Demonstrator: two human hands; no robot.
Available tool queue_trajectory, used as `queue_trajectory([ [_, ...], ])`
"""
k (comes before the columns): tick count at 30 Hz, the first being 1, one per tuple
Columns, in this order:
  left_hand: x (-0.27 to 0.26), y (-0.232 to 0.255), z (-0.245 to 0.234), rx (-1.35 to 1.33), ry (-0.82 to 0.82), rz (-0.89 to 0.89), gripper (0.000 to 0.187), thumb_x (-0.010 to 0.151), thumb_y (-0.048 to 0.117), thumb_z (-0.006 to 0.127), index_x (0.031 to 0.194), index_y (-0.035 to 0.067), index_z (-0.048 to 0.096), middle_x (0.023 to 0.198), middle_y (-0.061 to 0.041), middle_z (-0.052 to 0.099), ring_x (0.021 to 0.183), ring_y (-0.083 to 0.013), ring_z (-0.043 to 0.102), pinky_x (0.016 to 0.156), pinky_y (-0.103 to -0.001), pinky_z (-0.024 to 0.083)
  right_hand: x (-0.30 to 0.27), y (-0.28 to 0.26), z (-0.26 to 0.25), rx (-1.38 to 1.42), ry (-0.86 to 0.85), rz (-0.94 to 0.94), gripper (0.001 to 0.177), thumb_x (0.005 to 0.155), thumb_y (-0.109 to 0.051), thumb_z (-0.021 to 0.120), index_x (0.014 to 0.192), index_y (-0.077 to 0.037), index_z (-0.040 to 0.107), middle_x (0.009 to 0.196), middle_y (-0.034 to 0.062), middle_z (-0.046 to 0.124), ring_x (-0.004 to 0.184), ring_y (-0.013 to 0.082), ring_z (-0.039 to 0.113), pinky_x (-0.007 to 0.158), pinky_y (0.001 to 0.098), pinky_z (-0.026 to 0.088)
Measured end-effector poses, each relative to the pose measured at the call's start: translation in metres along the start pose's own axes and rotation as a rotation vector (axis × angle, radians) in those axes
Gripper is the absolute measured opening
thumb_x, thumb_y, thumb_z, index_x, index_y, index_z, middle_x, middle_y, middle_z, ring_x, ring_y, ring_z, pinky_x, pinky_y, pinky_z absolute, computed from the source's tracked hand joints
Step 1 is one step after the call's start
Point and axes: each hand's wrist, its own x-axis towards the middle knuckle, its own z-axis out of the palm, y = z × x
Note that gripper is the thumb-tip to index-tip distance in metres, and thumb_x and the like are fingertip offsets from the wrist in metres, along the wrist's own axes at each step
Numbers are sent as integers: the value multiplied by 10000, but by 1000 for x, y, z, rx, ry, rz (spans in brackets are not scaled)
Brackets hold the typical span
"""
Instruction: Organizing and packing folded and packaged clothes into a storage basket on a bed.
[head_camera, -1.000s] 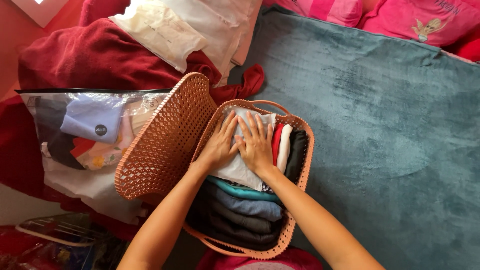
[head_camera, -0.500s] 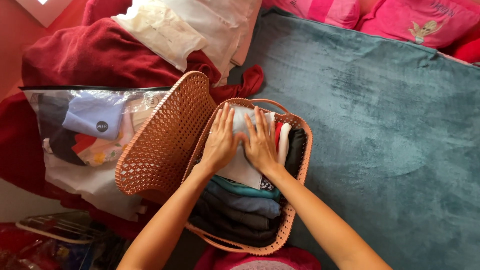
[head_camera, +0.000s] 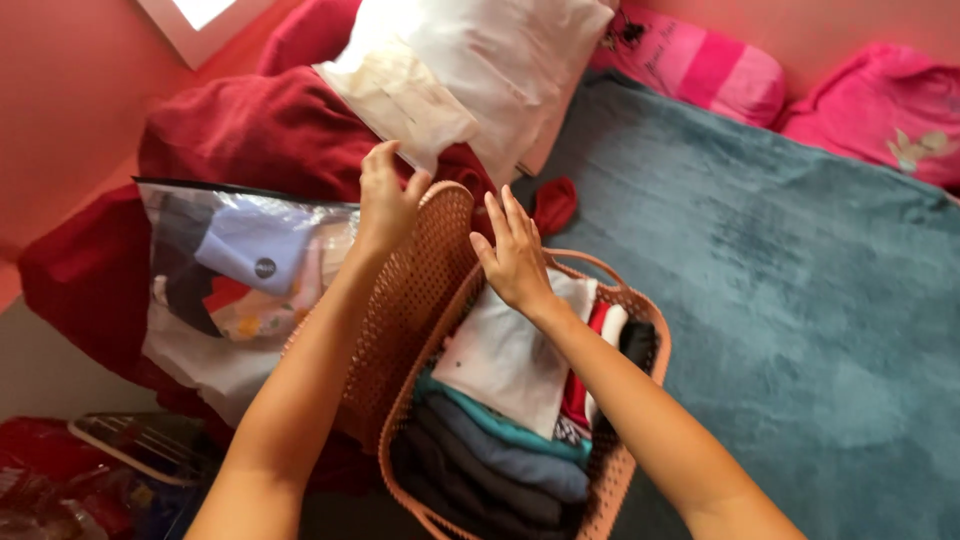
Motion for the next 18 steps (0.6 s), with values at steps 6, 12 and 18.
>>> queue_trajectory([
  [6, 64, -67, 28, -679, -32, -856, 628, 931, 306, 680, 1405, -45, 464, 1246, -197, 646, 1015, -276, 679, 814, -387, 607, 47, 17, 14, 148, -49, 73, 719, 981, -331, 629, 1568, -22, 352, 1639, 264, 290, 1492, 420, 326, 1212, 453, 289],
  [12, 78, -57, 50, -539, 7, -860, 431, 906, 194, 709, 1220, -77, 593, 1107, -167, 697, 869, -226, 717, 661, -327, 626, 57, 22, 11, 187, -105, 135, 719, 964, -290, 642, 1567, -37, 343, 1644, 246, 287, 1501, 409, 316, 1211, 453, 283],
  [18, 80, -19, 75, -787, -1, -768, 229, 882, 28, 644, 1090, -66, 616, 977, -149, 716, 791, -174, 754, 686, -263, 614, 64, 19, -5, -19, -53, -12, 765, 900, -230, 705, 1559, -48, 360, 1635, 220, 311, 1486, 379, 341, 1207, 518, 270],
])
